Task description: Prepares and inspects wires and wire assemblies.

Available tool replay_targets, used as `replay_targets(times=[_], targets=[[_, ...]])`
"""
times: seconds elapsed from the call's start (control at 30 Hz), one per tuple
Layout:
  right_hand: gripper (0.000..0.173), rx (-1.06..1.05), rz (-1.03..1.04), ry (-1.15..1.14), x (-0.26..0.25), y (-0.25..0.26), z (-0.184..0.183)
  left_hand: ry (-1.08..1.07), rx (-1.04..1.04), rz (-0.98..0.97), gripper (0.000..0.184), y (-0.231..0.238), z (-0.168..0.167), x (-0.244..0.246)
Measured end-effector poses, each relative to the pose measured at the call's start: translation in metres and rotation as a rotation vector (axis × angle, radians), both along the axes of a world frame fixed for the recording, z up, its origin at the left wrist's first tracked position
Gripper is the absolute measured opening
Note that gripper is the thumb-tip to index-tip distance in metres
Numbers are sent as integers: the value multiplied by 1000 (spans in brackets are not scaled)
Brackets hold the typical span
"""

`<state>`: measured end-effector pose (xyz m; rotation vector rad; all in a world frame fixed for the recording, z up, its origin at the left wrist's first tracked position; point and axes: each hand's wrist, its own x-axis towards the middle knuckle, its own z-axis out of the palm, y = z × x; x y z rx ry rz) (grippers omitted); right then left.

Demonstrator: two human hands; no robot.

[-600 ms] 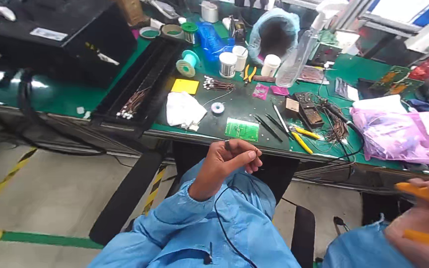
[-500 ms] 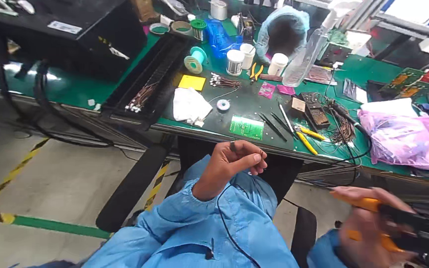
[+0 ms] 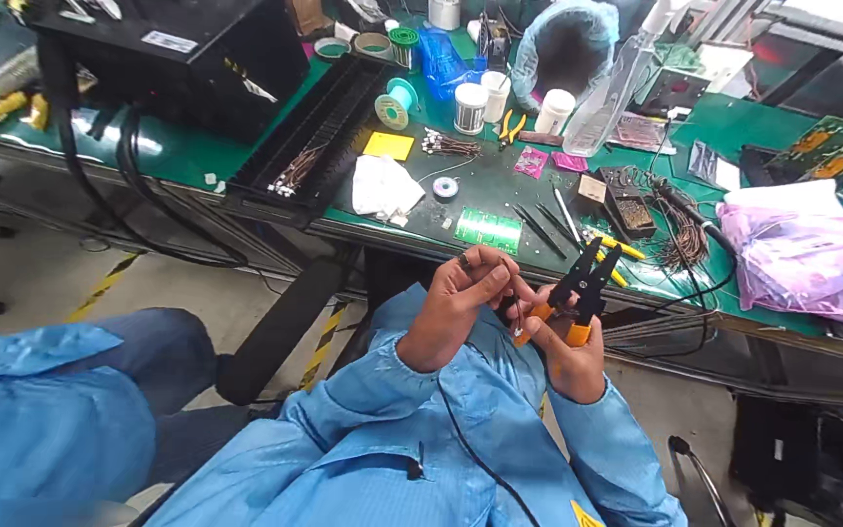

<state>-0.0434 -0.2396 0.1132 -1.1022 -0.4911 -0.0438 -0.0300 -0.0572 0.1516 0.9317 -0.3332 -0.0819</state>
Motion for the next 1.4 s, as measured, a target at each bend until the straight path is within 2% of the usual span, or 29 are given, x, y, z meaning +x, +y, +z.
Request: replay_targets(times=[0.17, 0.37, 0.5, 0.6, 0.77, 0.93, 1.17, 1.33, 1.4], targets=[[26, 169, 80, 128, -15, 4, -4, -3, -7, 53, 14, -7, -11, -3], [29, 79, -236, 5, -19, 12, -13, -55, 234, 58, 34, -12, -22, -22], [32, -37, -369, -74, -18, 11, -17, -22, 281, 136, 10, -16, -26, -22], [33, -146, -418, -105, -21, 13, -20, -73, 346, 185, 5, -14, -28, -15], [36, -200, -405, -148, -24, 18, -22, -219, 455, 345, 5, -7, -15, -2], [36, -211, -385, -194, -28, 18, -22, -273, 513, 413, 7, -8, -8, -9], [36, -259, -377, -180, -31, 18, -27, -89, 288, 273, 10, -21, -4, -21], [36, -276, -251, -145, -30, 9, -28, -144, 287, 265, 10, -20, 2, -23], [38, -322, -242, -145, -27, 5, -31, -252, 390, 305, 11, -16, 10, -25]])
